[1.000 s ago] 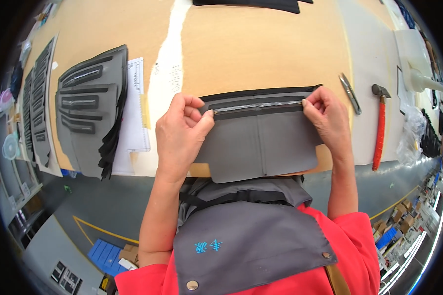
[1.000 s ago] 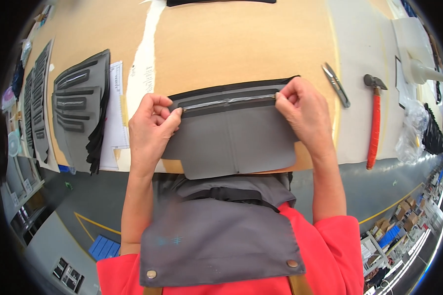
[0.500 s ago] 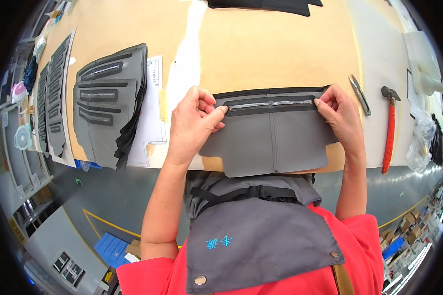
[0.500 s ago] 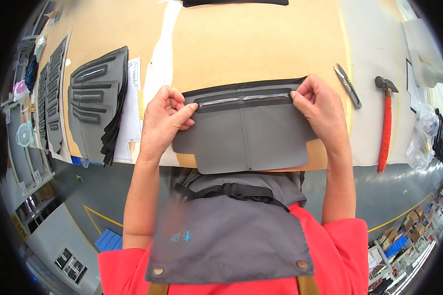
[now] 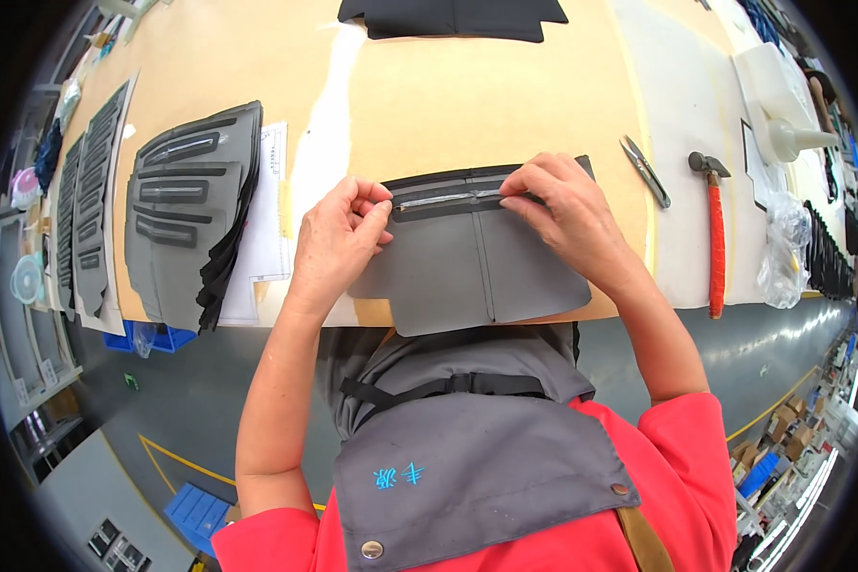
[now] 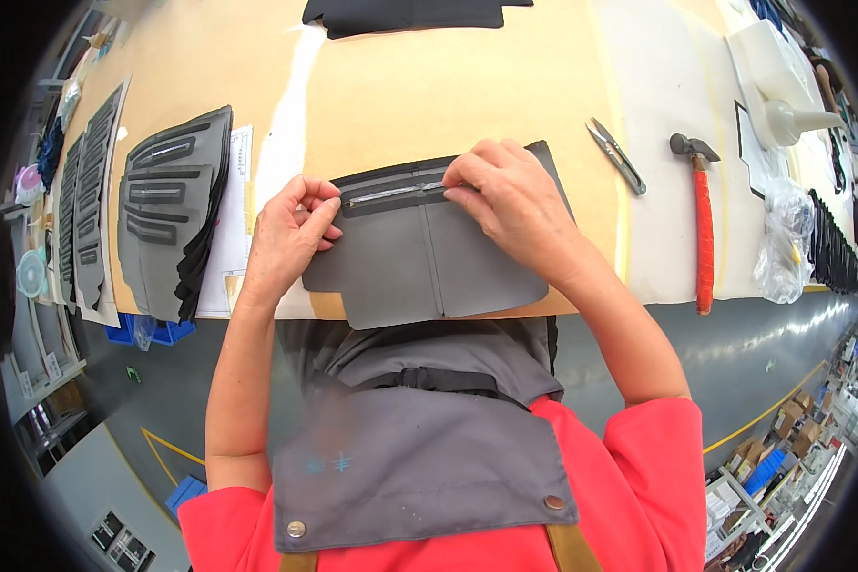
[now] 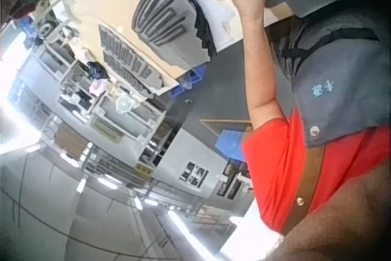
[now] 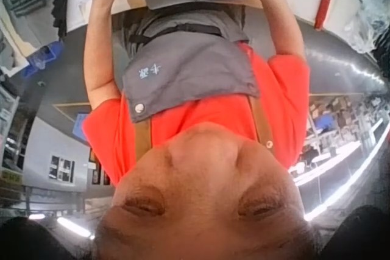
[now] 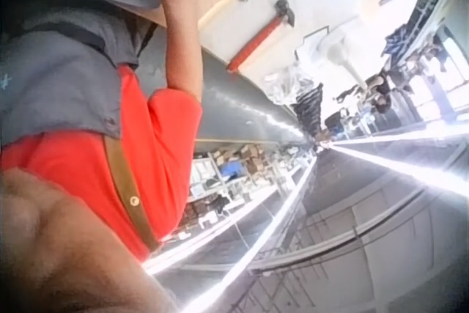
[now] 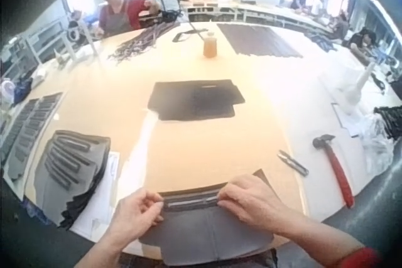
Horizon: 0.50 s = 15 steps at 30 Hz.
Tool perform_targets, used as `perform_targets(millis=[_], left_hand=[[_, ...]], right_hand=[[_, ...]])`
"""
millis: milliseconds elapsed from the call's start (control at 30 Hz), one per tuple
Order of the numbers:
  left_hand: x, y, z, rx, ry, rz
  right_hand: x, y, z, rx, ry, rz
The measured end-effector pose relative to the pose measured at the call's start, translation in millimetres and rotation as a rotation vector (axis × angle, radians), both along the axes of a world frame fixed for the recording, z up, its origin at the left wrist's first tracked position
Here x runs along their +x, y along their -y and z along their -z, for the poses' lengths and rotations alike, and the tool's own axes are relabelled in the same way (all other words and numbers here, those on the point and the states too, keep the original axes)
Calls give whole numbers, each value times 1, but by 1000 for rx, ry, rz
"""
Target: Aligning, folding, and hammering leather components for assembly.
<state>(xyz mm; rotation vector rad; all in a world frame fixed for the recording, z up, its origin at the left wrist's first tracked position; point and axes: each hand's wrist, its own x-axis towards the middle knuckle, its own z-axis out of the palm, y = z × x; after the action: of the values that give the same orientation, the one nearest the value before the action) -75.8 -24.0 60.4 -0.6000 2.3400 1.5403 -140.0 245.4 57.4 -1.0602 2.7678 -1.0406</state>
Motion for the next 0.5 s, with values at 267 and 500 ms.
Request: perform_targets(millis=[267,500], left_hand=[[-27,-32,17,-493,-703,275],[-55,-33,7,-305,-240,473]], right_hand=[[-3,3,5,171,-82,-60],[-5,4,5,200,-133,-140]])
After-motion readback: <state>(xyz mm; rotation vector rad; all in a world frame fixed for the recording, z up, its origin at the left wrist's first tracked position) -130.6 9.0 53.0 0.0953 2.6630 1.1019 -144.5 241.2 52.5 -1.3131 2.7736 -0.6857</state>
